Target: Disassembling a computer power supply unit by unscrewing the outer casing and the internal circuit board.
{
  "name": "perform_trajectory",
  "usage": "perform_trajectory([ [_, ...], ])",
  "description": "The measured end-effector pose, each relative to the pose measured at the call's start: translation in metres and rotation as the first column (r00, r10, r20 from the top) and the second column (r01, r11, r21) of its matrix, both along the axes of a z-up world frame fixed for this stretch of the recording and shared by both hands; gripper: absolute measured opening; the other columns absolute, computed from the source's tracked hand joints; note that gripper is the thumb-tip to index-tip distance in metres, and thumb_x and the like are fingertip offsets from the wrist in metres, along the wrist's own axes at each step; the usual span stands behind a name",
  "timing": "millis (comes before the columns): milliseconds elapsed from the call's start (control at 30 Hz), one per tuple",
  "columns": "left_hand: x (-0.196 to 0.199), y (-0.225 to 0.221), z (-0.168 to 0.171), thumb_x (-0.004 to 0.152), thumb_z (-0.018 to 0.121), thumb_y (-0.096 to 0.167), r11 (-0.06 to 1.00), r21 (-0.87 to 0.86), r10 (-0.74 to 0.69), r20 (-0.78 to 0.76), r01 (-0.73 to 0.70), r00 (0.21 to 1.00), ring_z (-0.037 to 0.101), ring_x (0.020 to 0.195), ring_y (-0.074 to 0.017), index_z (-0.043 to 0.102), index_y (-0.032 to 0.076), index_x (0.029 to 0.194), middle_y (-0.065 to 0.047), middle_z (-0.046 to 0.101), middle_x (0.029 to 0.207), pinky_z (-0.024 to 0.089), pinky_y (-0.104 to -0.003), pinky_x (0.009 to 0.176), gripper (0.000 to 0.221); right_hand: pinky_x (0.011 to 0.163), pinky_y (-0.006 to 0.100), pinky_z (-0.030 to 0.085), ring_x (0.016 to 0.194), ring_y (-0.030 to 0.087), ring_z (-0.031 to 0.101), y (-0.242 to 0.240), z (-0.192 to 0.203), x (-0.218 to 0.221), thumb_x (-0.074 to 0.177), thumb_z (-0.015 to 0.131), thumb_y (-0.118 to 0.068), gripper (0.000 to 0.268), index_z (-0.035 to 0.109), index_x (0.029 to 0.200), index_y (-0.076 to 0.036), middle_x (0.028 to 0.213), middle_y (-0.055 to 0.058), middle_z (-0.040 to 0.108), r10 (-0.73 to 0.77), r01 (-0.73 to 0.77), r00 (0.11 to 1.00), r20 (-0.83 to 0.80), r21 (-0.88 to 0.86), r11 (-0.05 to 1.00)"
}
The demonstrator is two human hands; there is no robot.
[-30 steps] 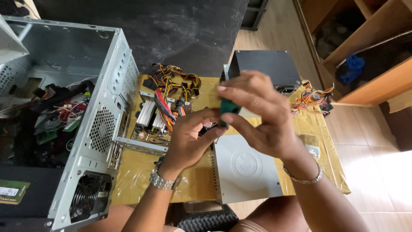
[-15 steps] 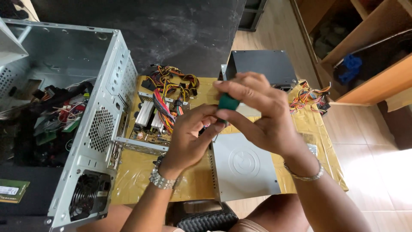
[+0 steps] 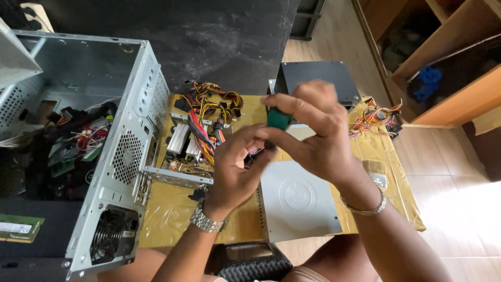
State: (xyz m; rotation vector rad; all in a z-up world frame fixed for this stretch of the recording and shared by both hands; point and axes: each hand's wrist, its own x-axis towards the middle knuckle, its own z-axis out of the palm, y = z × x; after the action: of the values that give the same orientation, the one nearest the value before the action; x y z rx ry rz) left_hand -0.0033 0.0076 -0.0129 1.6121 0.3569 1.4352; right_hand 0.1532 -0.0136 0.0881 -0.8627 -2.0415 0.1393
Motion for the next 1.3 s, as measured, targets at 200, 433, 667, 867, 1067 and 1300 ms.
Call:
perform_trajectory([
  [200,-0.006,0.007,0.004,0.094,0.07,0.003,0.995,-0.054,-0.08,0.008,0.08,0.997,0.071,0.095,-0.0183,0.066,-0.003,0.116,-0.012,0.073,0.104,0.058,-0.029,0.089,0.023,0.095,0.041,0.047,0.106,0.029,0.052,-0.009,0.014,-0.003,0.096,0.066,0.0,0.036,0.06,0.132,0.001,0.132,0.018,0.056,0.004,0.001,0.993,0.122,-0.041,0.999],
  [433,-0.009,0.006,0.007,0.086,0.078,0.001,0.988,0.054,0.15,-0.089,-0.145,0.985,0.072,0.086,-0.0142,0.07,0.002,0.113,-0.008,0.076,0.099,0.06,-0.025,0.08,0.028,0.093,0.041,0.04,0.097,0.027,0.052,-0.003,0.009,-0.006,0.092,0.078,-0.013,0.034,0.068,0.12,0.004,0.102,0.011,0.06,-0.128,0.103,0.978,0.167,0.151,0.983],
  [667,-0.009,0.008,0.01,0.089,0.071,-0.004,1.0,-0.008,-0.009,-0.099,0.008,0.995,0.074,0.086,-0.0123,0.073,0.007,0.105,-0.004,0.078,0.098,0.06,-0.023,0.081,0.019,0.104,0.044,0.039,0.125,0.03,0.055,-0.006,0.01,-0.01,0.094,0.072,-0.008,0.041,0.06,0.131,0.004,0.133,0.014,0.065,-0.095,0.075,0.974,0.204,0.103,0.992],
  [867,-0.006,0.001,0.01,0.083,0.076,0.002,0.969,0.152,0.223,-0.216,-0.193,0.951,0.075,0.077,-0.0136,0.071,0.008,0.108,-0.004,0.08,0.1,0.057,-0.026,0.069,0.026,0.099,0.046,0.031,0.075,0.021,0.04,-0.008,0.011,-0.007,0.09,0.086,-0.027,0.04,0.072,0.117,0.0,0.081,0.004,0.046,-0.268,0.193,0.93,0.253,0.284,0.939],
  [1067,-0.005,0.007,0.009,0.082,0.082,0.013,0.985,0.17,0.067,-0.148,-0.042,0.987,0.07,0.084,-0.0141,0.068,0.011,0.1,-0.003,0.074,0.098,0.057,-0.029,0.078,0.024,0.059,0.025,0.055,0.074,0.016,0.066,-0.009,-0.012,-0.005,0.088,0.087,-0.005,0.049,0.063,0.13,0.007,0.112,0.02,0.072,-0.1,0.088,0.992,0.071,0.153,0.984],
  [1300,-0.01,0.006,0.003,0.087,0.068,0.005,0.991,0.137,0.04,-0.259,-0.004,0.965,0.065,0.074,-0.0161,0.067,0.008,0.096,-0.005,0.073,0.092,0.049,-0.028,0.067,0.01,0.063,0.027,0.057,0.075,0.017,0.069,-0.01,-0.005,-0.006,0.09,0.079,-0.001,0.041,0.063,0.128,0.004,0.11,0.016,0.074,0.014,-0.014,1.0,0.018,0.029,0.999],
])
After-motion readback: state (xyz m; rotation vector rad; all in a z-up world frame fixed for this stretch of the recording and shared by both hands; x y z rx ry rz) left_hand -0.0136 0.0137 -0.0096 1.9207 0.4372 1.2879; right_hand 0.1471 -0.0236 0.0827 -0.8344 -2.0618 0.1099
